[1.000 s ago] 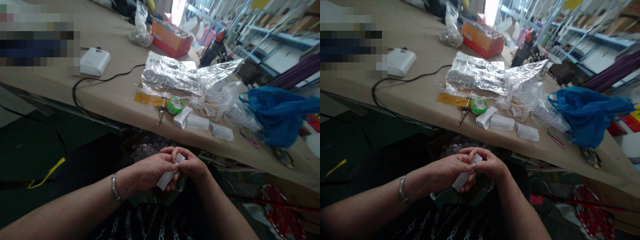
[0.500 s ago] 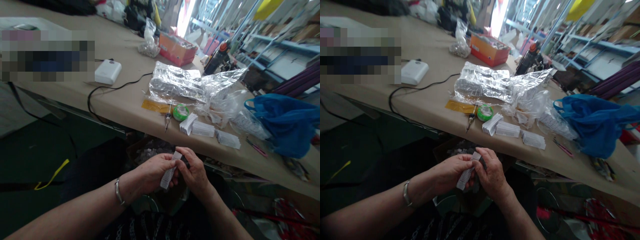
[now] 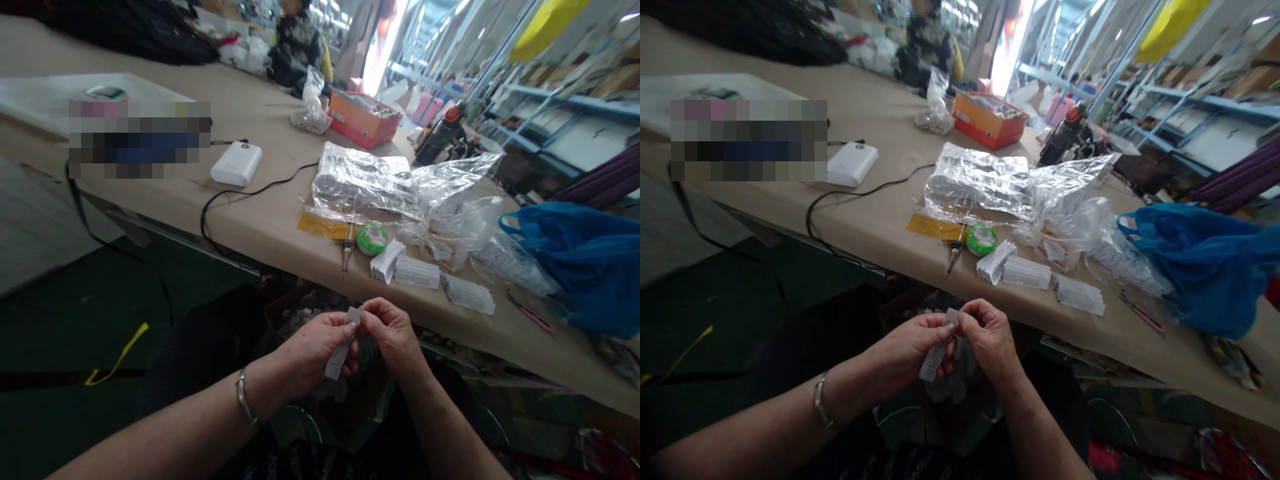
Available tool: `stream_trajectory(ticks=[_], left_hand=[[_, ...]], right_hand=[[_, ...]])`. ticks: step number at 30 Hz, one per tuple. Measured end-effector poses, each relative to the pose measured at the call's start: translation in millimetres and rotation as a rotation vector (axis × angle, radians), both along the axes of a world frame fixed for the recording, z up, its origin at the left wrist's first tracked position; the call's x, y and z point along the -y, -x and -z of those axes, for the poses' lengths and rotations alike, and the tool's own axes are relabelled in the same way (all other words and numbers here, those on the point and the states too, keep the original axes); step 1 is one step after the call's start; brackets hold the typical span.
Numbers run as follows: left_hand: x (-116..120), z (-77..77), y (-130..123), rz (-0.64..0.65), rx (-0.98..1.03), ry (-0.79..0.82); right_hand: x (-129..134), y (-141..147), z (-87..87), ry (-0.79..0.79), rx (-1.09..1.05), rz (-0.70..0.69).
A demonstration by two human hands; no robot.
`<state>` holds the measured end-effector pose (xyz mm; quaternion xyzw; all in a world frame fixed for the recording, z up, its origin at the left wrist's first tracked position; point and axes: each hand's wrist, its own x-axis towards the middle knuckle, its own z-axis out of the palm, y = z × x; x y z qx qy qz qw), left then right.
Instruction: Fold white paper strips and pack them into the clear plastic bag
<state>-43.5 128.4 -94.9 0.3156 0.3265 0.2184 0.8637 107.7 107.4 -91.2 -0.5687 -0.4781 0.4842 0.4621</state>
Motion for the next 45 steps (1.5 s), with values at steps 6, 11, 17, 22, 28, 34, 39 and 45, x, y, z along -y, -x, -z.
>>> stream_trajectory(ticks=[6,11,17,22,28,34,39,45], left_hand=[[-6,3.8,3,-0.063,0.007,-0.068],[-11,3.8,4,-0.116,-0.004,-0.161],[-27,-0.2,8,-0.202,-0.122,-0.390],[-43,-0.4,13,-0.306,-0.337,-0.647],[-48,-7.0,14,-0.351,-0.494,-0.840],[-51,-9.2,12,-0.359,-0.537,-0.890],[-51,-9.3,12,-0.362,-0.549,-0.924],[-54,-7.6,11,-0.369,-0.541,-0.929]], right_hand=[[-12,7,-2.2,0.061,-0.031,-0.010],[-23,11,-1.8,0.051,-0.040,-0.025],[-38,16,0.5,-0.033,0.029,-0.010],[-45,18,-1.1,-0.101,0.161,0.035],[-47,17,-0.4,-0.160,0.265,0.038],[-48,18,2.1,-0.186,0.302,0.049],[-50,18,0.8,-0.208,0.304,0.053],[-53,19,-0.4,-0.217,0.332,0.057]])
